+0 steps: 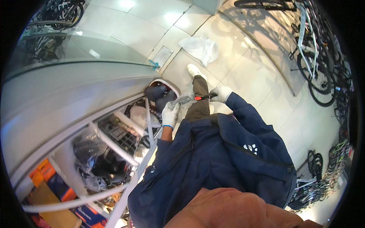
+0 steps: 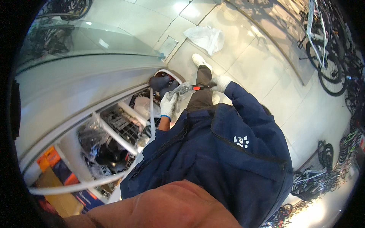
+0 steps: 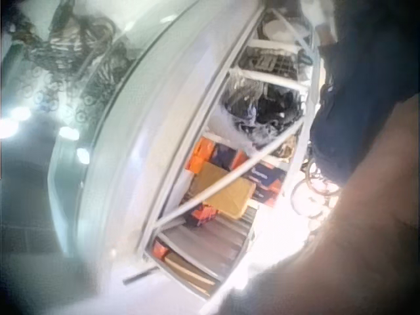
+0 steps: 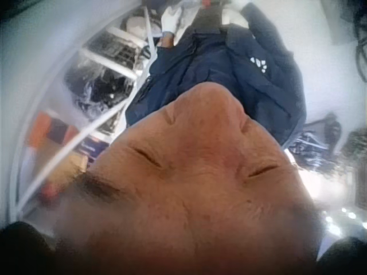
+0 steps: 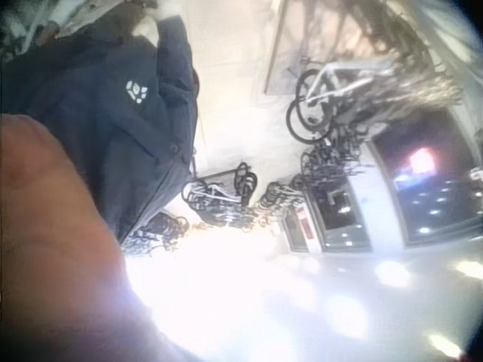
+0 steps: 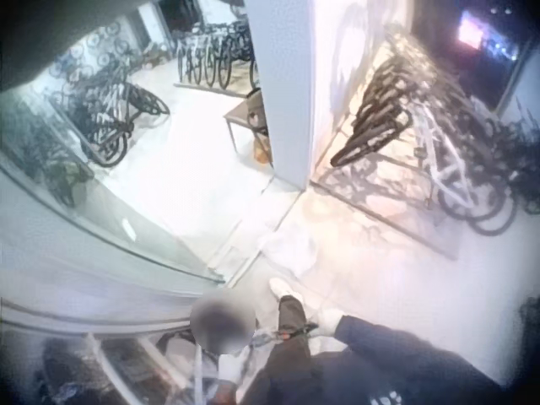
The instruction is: The person retrieves a bicycle seat post from a shelf, walks to a workbench, and uses a screwdriver to adjust components on the seat post. The person then selects a bolt from a parts tray and continues adjusting the seat post.
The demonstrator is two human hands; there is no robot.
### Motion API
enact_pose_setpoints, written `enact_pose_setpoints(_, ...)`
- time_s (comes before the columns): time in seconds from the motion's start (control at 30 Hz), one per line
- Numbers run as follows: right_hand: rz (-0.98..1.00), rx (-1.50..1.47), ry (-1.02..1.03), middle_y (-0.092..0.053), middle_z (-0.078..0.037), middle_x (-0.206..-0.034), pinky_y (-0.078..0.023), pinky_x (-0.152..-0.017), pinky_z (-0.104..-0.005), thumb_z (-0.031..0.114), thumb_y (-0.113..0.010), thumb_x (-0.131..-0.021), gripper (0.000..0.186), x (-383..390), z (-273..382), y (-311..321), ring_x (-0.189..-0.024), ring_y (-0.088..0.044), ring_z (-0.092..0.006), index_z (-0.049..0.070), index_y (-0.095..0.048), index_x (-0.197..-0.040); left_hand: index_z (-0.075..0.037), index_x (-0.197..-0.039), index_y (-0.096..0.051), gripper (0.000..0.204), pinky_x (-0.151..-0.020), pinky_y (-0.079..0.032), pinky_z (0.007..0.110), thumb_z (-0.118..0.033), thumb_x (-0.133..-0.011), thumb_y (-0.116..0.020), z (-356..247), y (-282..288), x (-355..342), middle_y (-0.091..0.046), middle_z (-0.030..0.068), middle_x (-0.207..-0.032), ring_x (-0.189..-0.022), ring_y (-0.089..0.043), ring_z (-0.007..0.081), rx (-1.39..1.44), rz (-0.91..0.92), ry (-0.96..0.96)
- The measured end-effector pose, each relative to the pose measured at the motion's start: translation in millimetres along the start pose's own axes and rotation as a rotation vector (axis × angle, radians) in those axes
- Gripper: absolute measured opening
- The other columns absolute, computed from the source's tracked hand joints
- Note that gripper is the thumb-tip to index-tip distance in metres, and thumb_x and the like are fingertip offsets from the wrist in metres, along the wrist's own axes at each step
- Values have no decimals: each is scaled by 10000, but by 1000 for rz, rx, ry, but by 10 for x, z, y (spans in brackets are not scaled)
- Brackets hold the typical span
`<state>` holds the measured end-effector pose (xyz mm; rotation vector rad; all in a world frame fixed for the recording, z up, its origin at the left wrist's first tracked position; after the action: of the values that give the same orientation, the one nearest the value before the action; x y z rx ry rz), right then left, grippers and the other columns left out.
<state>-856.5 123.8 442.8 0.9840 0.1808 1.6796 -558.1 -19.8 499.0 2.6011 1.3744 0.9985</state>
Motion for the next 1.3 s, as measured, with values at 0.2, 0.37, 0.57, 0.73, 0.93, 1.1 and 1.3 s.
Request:
enact_pose_setpoints(0.2,29,17,-148,-746,-180,-1025,-564,-868,-479,360,-730,-875,339,-923,-670,840,-981,-712,-384,75,-735,-1058,20,-1256,-671,459,-886,-558,369,-302,-942,-760,-317,-1085,-1573,-768,184,-1084,-974,-736,272,25,155,44)
enact_pose_setpoints(0.37,-21,139,-215,-742,-173,-965,-567,-850,-506,306,-645,-876,253,-1612,-1561,1430,-956,-718,-379,121,-724,-1030,8,-1221,-671,340,-793,-565,353,-211,-972,-745,-257,-1814,-2580,-751,119,-967,-862,-708,211,471,-65,387)
enact_pose_setpoints(0.57,91,492,-243,-738,-92,-930,-580,-814,-473,342,-646,-930,206,-2360,-2896,1746,-919,-720,-325,166,-725,-1000,-52,-1118,-651,143,-550,-482,268,-168,-1039,-676,-15,-2465,-3511,-648,23,-802,-627,-601,97,612,-317,463)
enact_pose_setpoints(0.73,71,216,-468,-724,-150,-977,-555,-841,-470,392,-689,-927,295,-3060,-4246,1817,-974,-708,-360,113,-725,-1015,-85,-974,-623,109,-652,-496,268,-147,-1062,-639,406,-3003,-4060,-647,34,-903,-771,-584,82,902,-499,441)
enact_pose_setpoints(0.93,-351,41,-501,-732,-168,-1025,-548,-860,-456,395,-860,-803,437,-4350,-5579,1127,-973,-706,-373,69,-695,-1043,-51,-1052,-656,108,-716,-460,241,-158,-1050,-649,807,-3831,-4027,-625,-18,-932,-813,-561,73,844,-262,812)
enact_pose_setpoints(1.1,-207,-114,-553,-748,-152,-1042,-564,-871,-407,332,-823,-798,414,-5184,-6060,455,-950,-715,-355,70,-698,-1094,-25,-1126,-671,200,-680,-455,223,-206,-1042,-677,810,-3841,-4127,-631,-37,-904,-764,-553,52,655,-92,889)
enact_pose_setpoints(1.3,-237,-639,-584,-764,-166,-977,-574,-821,-397,298,-750,-863,436,-4918,-4827,841,-892,-744,-279,39,-663,-1203,-8,-1167,-648,174,-769,-513,254,-99,-1021,-676,434,-3719,-4480,-665,35,-1006,-873,-607,103,576,-327,625)
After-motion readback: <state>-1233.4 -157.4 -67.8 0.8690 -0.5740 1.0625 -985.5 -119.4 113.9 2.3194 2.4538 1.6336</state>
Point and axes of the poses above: each hand's wrist, its own x-axis away from the middle knuckle, its own y-axis out of the back of the hand, z = x × y, the point moved 4 cm from there along -x, towards the middle knuckle
